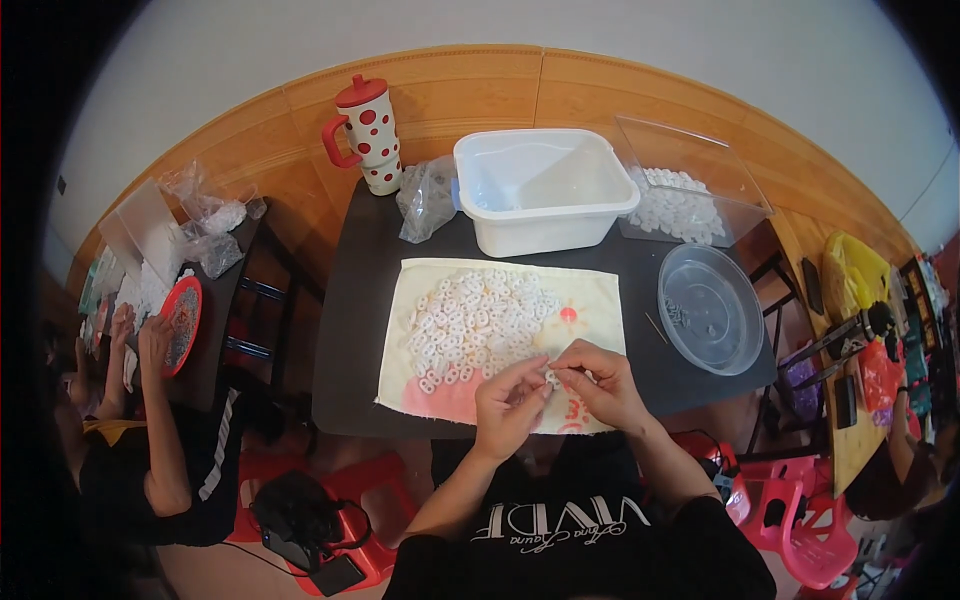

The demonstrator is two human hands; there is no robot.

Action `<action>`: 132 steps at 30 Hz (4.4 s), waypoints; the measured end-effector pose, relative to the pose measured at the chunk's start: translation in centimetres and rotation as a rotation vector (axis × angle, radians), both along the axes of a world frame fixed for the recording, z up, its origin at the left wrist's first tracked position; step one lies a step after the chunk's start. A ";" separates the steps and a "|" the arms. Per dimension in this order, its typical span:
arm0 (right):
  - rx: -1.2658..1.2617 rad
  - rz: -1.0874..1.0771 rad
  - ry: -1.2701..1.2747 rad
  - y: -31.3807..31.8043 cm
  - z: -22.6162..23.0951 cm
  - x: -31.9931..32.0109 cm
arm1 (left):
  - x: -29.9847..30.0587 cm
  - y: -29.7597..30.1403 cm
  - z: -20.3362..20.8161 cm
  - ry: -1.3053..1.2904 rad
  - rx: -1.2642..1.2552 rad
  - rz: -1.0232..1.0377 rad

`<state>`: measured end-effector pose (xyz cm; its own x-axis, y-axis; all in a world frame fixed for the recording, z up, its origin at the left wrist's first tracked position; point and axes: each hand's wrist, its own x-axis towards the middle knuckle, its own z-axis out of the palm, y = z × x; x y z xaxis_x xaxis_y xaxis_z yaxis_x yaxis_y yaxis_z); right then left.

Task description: Sorting and inspecting small white plastic components on a table into different containers.

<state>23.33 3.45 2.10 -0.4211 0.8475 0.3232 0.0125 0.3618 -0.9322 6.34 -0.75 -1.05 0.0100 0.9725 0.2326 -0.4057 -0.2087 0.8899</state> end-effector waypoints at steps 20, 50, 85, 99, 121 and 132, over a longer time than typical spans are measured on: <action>0.001 0.053 -0.036 -0.2 0.6 0.8 | 0.3 0.1 -0.3 0.026 -0.018 0.041; 0.641 -0.012 -0.495 -0.4 -0.7 2.1 | 0.5 0.4 1.2 0.947 0.319 0.288; 0.212 -0.341 -0.131 2.3 3.8 6.0 | -0.1 0.3 1.3 0.893 0.310 0.218; 0.386 -0.075 -0.490 8.0 5.3 3.5 | -0.6 0.0 0.9 0.773 0.499 0.240; 0.312 0.131 -0.331 2.2 1.0 1.8 | -0.6 -0.1 0.8 0.755 0.378 0.319; 0.599 -0.199 -0.865 9.5 0.3 0.4 | 0.7 -0.3 2.1 1.107 0.464 0.283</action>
